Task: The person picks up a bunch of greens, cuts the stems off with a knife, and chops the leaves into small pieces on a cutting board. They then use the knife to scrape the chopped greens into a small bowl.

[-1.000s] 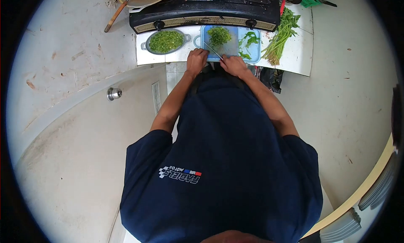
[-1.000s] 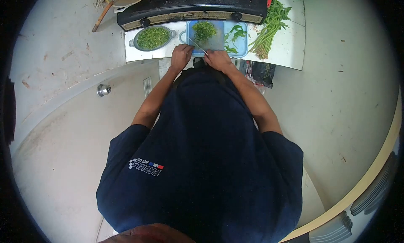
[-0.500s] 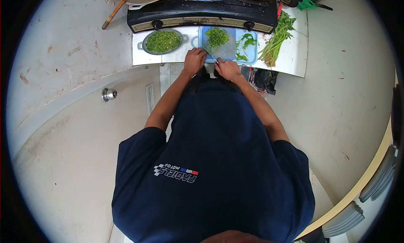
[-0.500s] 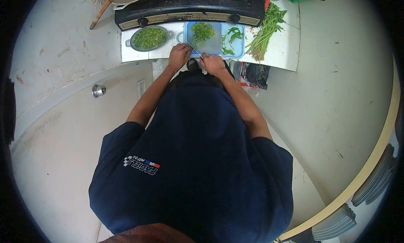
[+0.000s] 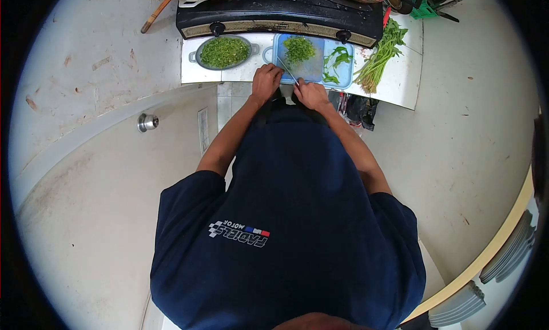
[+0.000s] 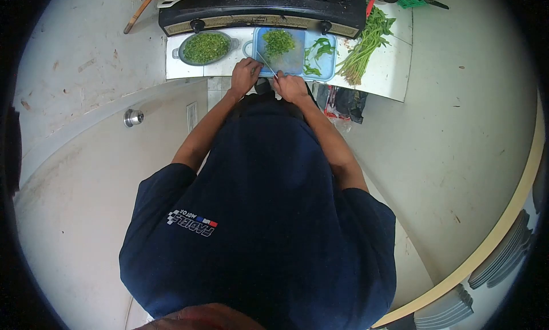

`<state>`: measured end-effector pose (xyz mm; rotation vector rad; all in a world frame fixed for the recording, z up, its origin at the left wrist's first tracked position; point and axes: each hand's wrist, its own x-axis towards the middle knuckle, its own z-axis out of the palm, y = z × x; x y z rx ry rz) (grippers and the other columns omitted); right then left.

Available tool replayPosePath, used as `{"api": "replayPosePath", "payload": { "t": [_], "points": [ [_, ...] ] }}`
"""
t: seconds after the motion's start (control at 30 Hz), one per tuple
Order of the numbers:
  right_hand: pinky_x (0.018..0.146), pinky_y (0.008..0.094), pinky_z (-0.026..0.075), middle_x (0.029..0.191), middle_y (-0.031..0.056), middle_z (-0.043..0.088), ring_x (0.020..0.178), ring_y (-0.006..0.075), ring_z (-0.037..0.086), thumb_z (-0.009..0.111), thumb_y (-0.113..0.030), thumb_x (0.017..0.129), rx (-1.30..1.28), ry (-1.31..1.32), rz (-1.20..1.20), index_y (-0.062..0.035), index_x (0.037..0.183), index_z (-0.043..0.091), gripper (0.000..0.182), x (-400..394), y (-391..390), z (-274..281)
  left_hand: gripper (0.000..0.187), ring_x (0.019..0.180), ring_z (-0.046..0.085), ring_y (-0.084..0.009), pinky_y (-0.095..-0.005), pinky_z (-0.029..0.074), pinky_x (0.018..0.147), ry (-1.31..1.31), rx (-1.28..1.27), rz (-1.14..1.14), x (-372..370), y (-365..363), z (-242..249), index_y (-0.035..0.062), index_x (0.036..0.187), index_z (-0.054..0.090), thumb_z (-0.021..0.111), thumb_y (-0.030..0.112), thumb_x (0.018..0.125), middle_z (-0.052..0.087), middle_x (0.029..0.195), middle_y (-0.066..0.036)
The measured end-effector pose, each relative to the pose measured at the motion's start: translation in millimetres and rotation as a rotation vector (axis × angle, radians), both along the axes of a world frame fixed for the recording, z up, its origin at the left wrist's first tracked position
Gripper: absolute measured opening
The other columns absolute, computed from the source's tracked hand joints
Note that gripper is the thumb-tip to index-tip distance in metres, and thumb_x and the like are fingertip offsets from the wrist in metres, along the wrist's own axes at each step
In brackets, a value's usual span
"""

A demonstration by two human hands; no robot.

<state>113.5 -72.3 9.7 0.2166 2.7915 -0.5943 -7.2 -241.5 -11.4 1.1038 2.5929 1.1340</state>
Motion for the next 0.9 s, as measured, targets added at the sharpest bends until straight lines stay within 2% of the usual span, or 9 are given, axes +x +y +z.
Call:
{"api": "replayPosePath", "payload": {
  "t": [0.1, 0.17, 0.4, 0.5, 0.7, 0.77, 0.9],
  "points": [
    [0.063, 0.0535, 0.056, 0.07, 0.0247, 0.068, 0.067, 0.044, 0.069, 0.051, -0.036, 0.102, -0.008, -0.019, 0.028, -0.0009, 0.104, 0.058, 0.036, 0.7, -3.9, 1.9, 0.008, 0.084, 0.065, -0.0296, -0.0416, 0.05, 0.078, 0.003, 0.003, 0.001, -1.1, -0.4, 0.2, 0.0049, 0.09, 0.075, 0.071, 0.01, 0.085, 0.068, 0.087, -0.009],
    [0.062, 0.0532, 0.056, 0.069, 0.0246, 0.068, 0.066, 0.0435, 0.069, 0.051, -0.036, 0.102, -0.007, -0.009, 0.03, -0.0013, 0.105, 0.058, 0.035, 1.2, -5.5, 1.1, 0.009, 0.086, 0.065, -0.0327, -0.044, 0.051, 0.078, -0.014, -0.014, -0.017, -1.6, -1.0, 1.8, 0.0045, 0.091, 0.075, 0.071, 0.011, 0.086, 0.068, 0.089, -0.011],
    [0.062, 0.0534, 0.056, 0.069, 0.025, 0.068, 0.066, 0.0434, 0.07, 0.051, -0.036, 0.102, 0.008, 0.026, 0.001, -0.0013, 0.108, 0.058, 0.036, -7.1, -11.1, -1.7, 0.009, 0.085, 0.065, -0.0334, -0.0446, 0.05, 0.078, -0.014, 0.007, 0.019, -0.9, -0.7, -1.4, 0.0041, 0.09, 0.074, 0.072, 0.012, 0.086, 0.069, 0.088, -0.011],
    [0.065, 0.0522, 0.057, 0.076, 0.0242, 0.071, 0.072, 0.0421, 0.072, 0.05, -0.037, 0.102, 0.026, -0.073, -0.012, -0.0011, 0.106, 0.058, 0.037, -2.1, -8.0, 1.8, 0.009, 0.086, 0.065, -0.0299, -0.0426, 0.049, 0.08, -0.03, 0.009, 0.022, -1.1, -0.4, -4.7, 0.0072, 0.092, 0.073, 0.072, 0.014, 0.086, 0.068, 0.087, -0.008],
    [0.065, 0.0535, 0.057, 0.073, 0.0231, 0.07, 0.07, 0.0431, 0.071, 0.05, -0.037, 0.102, 0.018, -0.036, -0.035, -0.0009, 0.107, 0.059, 0.038, 2.2, -5.9, 1.9, 0.012, 0.086, 0.066, -0.0304, -0.0434, 0.05, 0.077, 0.066, -0.042, -0.038, -1.9, -4.5, -5.3, 0.0075, 0.097, 0.075, 0.071, 0.014, 0.087, 0.07, 0.088, -0.009],
    [0.069, 0.0558, 0.056, 0.076, 0.027, 0.069, 0.074, 0.0469, 0.07, 0.05, -0.038, 0.103, -0.017, -0.05, -0.021, -0.0019, 0.109, 0.058, 0.038, 5.0, -5.6, 0.8, 0.013, 0.089, 0.065, -0.0275, -0.0427, 0.049, 0.079, 0.124, -0.121, -0.087, -0.8, -6.1, -4.9, 0.0084, 0.099, 0.075, 0.07, 0.013, 0.088, 0.069, 0.094, -0.008],
    [0.068, 0.055, 0.056, 0.076, 0.0261, 0.07, 0.073, 0.0455, 0.07, 0.05, -0.037, 0.102, -0.002, -0.037, 0.028, -0.0009, 0.108, 0.058, 0.037, 5.2, -8.6, 0.4, 0.015, 0.093, 0.065, -0.0257, -0.0421, 0.048, 0.081, 0.166, -0.092, -0.077, 4.0, -10.8, -11.4, 0.009, 0.101, 0.074, 0.069, 0.013, 0.087, 0.068, 0.1, -0.006]
  ]
}}
